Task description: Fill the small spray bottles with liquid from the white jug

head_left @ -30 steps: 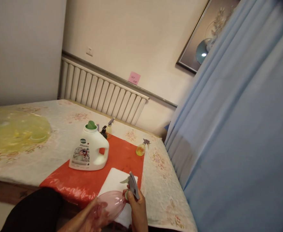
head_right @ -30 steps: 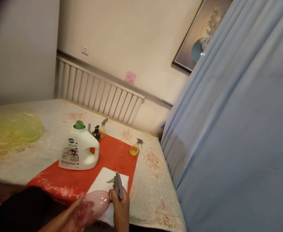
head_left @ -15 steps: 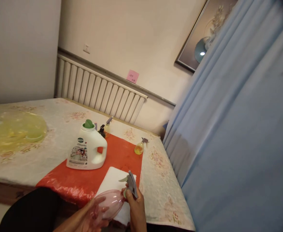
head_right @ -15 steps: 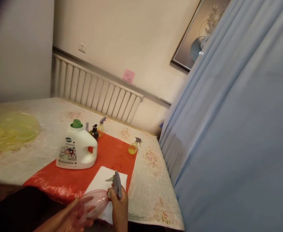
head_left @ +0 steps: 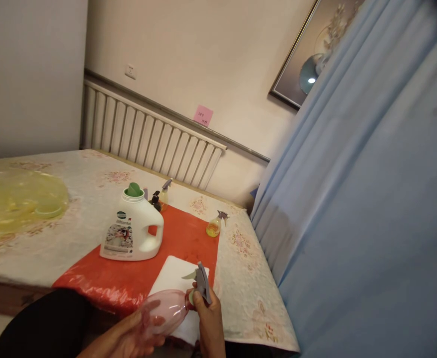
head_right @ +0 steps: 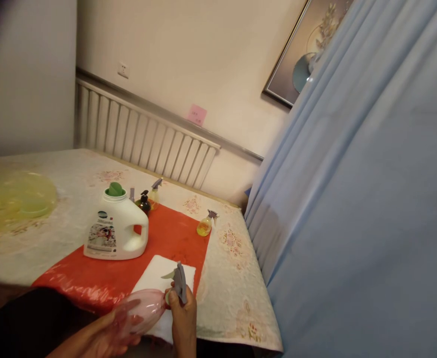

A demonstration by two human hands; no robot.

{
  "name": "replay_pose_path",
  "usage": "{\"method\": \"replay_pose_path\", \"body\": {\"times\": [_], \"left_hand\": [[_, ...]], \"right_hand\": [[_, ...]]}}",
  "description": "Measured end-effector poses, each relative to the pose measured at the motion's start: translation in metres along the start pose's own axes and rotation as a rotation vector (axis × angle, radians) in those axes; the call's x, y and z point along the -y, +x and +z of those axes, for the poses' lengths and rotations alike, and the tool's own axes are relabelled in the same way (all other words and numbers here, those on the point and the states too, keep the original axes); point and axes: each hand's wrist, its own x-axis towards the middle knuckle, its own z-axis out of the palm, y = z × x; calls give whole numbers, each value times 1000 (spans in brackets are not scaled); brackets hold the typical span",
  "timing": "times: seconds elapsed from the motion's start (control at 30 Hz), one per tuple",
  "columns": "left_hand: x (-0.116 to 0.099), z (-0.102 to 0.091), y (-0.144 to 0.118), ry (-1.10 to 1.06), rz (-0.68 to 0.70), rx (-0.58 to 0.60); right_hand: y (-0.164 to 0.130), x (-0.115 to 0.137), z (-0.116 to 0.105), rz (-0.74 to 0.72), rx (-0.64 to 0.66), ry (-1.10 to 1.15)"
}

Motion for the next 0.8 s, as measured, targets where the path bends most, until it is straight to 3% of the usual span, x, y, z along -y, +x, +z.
{"method": "replay_pose_path", "body": {"times": [0.3, 0.8], "left_hand": [[-5, 12, 0, 153, 39, -130], [-5, 7, 3, 67, 10, -202]], "right_hand": [[-2, 9, 2, -4, -4, -81], [-3, 8, 1, 10, 44, -104]]}}
